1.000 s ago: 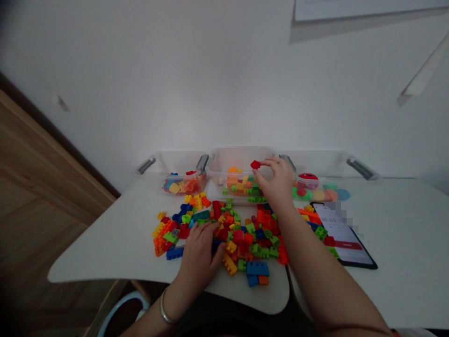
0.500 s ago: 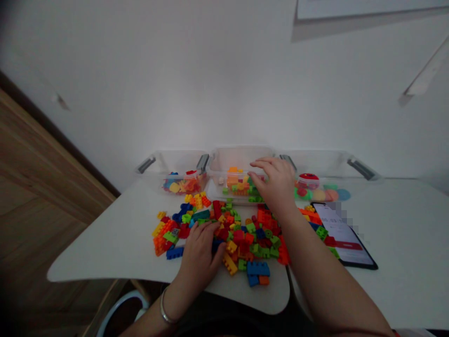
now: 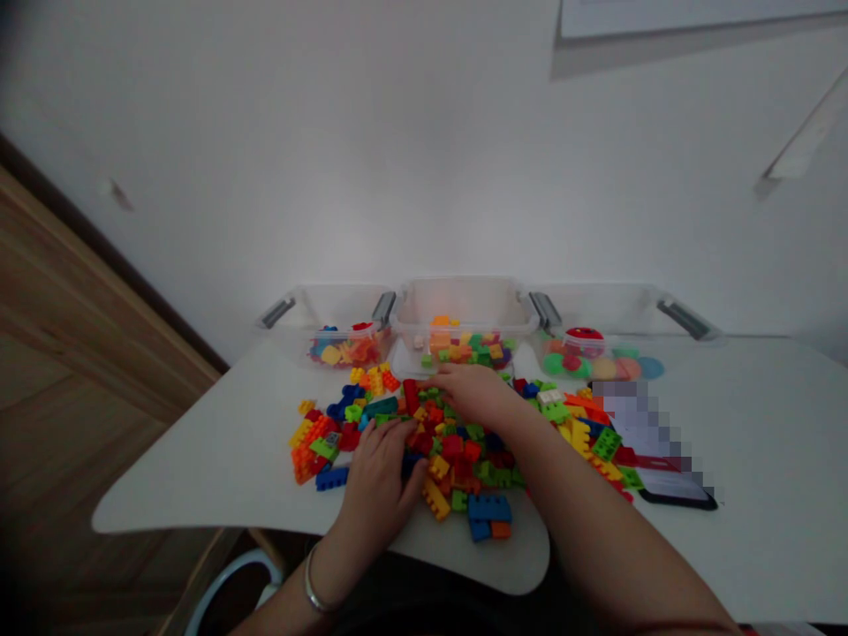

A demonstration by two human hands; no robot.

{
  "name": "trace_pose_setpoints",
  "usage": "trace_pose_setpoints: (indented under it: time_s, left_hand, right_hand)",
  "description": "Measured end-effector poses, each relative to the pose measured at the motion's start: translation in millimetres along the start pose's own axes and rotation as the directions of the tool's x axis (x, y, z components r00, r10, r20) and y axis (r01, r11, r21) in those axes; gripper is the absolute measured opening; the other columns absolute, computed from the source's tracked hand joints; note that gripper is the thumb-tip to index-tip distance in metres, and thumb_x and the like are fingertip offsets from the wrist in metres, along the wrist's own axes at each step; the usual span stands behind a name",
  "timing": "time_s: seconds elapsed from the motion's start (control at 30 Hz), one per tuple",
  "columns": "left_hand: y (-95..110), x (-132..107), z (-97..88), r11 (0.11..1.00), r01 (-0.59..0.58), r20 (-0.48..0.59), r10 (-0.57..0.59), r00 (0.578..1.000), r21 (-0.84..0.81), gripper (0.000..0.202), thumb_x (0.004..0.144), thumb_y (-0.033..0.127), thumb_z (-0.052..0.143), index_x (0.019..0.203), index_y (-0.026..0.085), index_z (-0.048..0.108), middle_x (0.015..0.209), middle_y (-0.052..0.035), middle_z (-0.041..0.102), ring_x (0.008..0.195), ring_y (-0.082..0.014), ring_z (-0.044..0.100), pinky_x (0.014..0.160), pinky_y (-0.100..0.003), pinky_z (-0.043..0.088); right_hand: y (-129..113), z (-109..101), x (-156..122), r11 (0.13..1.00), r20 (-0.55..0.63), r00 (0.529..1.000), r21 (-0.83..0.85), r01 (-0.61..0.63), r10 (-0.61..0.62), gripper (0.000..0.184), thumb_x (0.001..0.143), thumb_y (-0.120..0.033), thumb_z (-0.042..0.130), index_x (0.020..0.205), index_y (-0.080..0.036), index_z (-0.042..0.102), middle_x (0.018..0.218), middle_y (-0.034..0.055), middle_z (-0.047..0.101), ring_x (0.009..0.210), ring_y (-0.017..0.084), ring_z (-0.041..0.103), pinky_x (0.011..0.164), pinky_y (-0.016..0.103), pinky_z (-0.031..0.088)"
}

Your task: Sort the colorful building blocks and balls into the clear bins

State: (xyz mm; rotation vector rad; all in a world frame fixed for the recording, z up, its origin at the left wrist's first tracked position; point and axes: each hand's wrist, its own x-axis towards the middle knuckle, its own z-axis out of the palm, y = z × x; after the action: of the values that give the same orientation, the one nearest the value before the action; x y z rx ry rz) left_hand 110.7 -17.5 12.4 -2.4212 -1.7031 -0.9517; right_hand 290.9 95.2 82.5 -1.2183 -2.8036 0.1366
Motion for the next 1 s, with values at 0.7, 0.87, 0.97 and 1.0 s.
trace_pose_setpoints:
  time_s: [0.7,0.87,0.97,1.0]
  left_hand:
    - [1,0,0.1,1.000,-0.005,-0.010,0.005,1.000,-0.003,0.039,0.084,0.024,0.058,0.121,0.014,0.055,0.119,-0.0122,0.067,0.114,-0.0308,0.058,0.108,-0.059,0.038]
    - [1,0,-0.3,1.000,-0.007,-0.009,0.007,1.000,-0.002,0.039,0.084,0.024,0.058,0.121,0.013,0.055,0.118,-0.0121,0.067,0.114,-0.0310,0.058,0.107,-0.059,0.039]
    - [1,0,-0.5,1.000,-0.008,-0.003,0.008,1.000,-0.007,0.038,0.085,0.024,0.057,0.122,0.014,0.055,0.119,-0.0120,0.067,0.114,-0.0309,0.058,0.107,-0.059,0.039]
    - [1,0,-0.5,1.000,-0.009,-0.001,0.009,1.000,-0.009,0.038,0.085,0.024,0.057,0.122,0.014,0.055,0.119,-0.0120,0.067,0.114,-0.0308,0.058,0.107,-0.059,0.039]
  right_hand:
    - [1,-2,-3,0.962,0.015,0.979,-0.193,-0.195,0.201,0.026,0.084,-0.027,0.061,0.106,-0.022,0.072,0.103,0.0107,0.074,0.099,0.026,0.068,0.081,0.034,0.051]
    - [2,4,-1,0.950,0.041,0.971,-0.220,-0.222,0.236,0.023,0.083,-0.030,0.061,0.101,-0.022,0.073,0.100,0.0105,0.075,0.096,0.026,0.069,0.078,0.033,0.051]
    - [3,6,0,0.950,0.037,0.970,-0.215,-0.226,0.239,0.022,0.083,-0.029,0.061,0.100,-0.021,0.073,0.100,0.0107,0.074,0.095,0.026,0.069,0.076,0.033,0.052]
    - [4,7,0,0.951,0.037,0.971,-0.211,-0.224,0.237,0.022,0.083,-0.028,0.061,0.099,-0.021,0.073,0.100,0.0111,0.074,0.095,0.026,0.069,0.076,0.034,0.052]
